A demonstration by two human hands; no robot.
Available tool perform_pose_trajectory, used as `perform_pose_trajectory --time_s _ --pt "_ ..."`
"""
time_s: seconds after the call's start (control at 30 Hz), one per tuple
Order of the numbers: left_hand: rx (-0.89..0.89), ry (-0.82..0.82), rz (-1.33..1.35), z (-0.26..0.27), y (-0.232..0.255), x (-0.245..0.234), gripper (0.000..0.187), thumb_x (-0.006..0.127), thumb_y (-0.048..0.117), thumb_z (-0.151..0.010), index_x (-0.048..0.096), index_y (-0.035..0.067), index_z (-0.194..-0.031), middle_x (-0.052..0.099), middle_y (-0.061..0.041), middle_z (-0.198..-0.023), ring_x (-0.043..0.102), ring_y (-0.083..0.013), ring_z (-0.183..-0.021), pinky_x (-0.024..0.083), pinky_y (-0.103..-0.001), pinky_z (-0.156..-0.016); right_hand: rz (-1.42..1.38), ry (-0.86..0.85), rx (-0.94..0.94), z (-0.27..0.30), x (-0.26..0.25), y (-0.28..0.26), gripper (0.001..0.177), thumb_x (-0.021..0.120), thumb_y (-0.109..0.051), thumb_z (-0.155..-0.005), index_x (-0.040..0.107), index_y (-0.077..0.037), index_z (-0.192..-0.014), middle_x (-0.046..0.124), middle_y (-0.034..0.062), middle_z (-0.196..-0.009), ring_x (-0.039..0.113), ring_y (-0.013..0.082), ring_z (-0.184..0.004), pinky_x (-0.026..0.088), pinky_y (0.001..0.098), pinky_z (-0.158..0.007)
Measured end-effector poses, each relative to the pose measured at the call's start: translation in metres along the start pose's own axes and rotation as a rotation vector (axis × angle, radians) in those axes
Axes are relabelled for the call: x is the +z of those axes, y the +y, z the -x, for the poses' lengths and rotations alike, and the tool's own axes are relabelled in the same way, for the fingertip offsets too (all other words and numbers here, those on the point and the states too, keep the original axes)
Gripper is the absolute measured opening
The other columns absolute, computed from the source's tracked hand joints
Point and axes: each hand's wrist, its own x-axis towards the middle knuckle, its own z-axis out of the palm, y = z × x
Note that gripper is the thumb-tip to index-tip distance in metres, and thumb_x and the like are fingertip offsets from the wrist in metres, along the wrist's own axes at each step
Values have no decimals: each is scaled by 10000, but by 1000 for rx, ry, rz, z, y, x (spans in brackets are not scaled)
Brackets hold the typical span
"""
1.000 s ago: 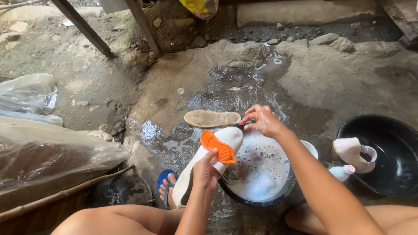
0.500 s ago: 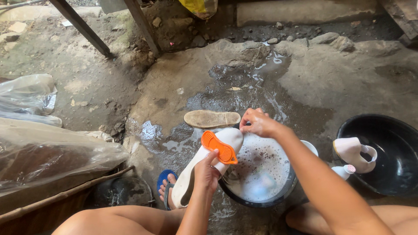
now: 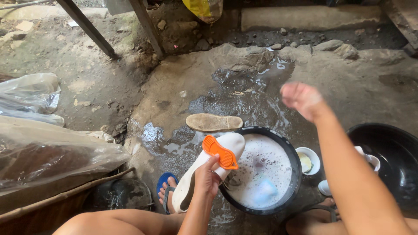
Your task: The person washes a shoe by pouring liquid from a bottle, lathering it with soapy water from a bucket, and scrubbing the fabric with sponges and brushes by hand.
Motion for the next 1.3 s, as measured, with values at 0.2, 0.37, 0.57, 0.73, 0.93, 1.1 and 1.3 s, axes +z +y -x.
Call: perform_pose_trajectory --time_s 0.2,0.37,0.57,0.73,0.93,1.1,1.3 --pt "19 -5 -18 -3 -2 1 529 692 84 -842 551 -21 -1342 682 -175 -1228 717 -328 -1059 618 -489 -886 959 352 281 23 -63 97 485 853 -267 -837 792 -164 -1307 779 58 -1184 708 187 -1015 532 382 -971" --pt "-4 26 -42 2 -3 3 519 687 82 -831 561 -19 -1324 688 -172 -1207 723 -343 -1047 618 -509 -869 -8 105 302 29 -71 96 347 745 -199 -926 731 -71 -1249 733 27 -1123 640 145 -954 472 320 -768" --pt "-3 9 -53 0 -5 0 526 695 115 -851 562 -41 -1335 693 -188 -1211 728 -344 -1028 624 -473 -837 -273 -40 279 42 -55 71 273 697 -132 -923 724 -42 -1179 739 64 -1079 673 173 -972 530 348 -805" --pt "-36 -1 -50 7 0 4 538 687 125 -840 539 -25 -1334 693 -198 -1214 739 -353 -1020 644 -469 -818 -265 -55 261 48 -44 61 266 698 -132 -926 726 -30 -1169 734 74 -1070 677 185 -977 541 361 -832" --pt "-56 59 -237 3 -9 -2 457 727 109 -835 619 -111 -1221 734 -177 -1062 768 -262 -840 644 -353 -670 -265 157 286 40 -44 84 255 678 -149 -965 702 -39 -1193 712 54 -1039 670 178 -953 551 351 -834" --pt "-17 30 -461 2 -35 -2 281 774 159 -823 717 -29 -1023 638 -28 -721 460 -97 -475 316 -258 -416 -279 232 285 46 -34 110 245 674 -131 -979 693 -29 -1201 706 63 -1019 673 188 -931 564 369 -833" --pt "10 41 -668 -24 -62 2 261 783 180 -841 707 -63 -901 551 -35 -646 416 -114 -469 276 -288 -413 -444 67 300 74 18 127 228 659 -104 -927 678 -21 -1139 737 108 -1076 719 268 -1013 588 457 -903"
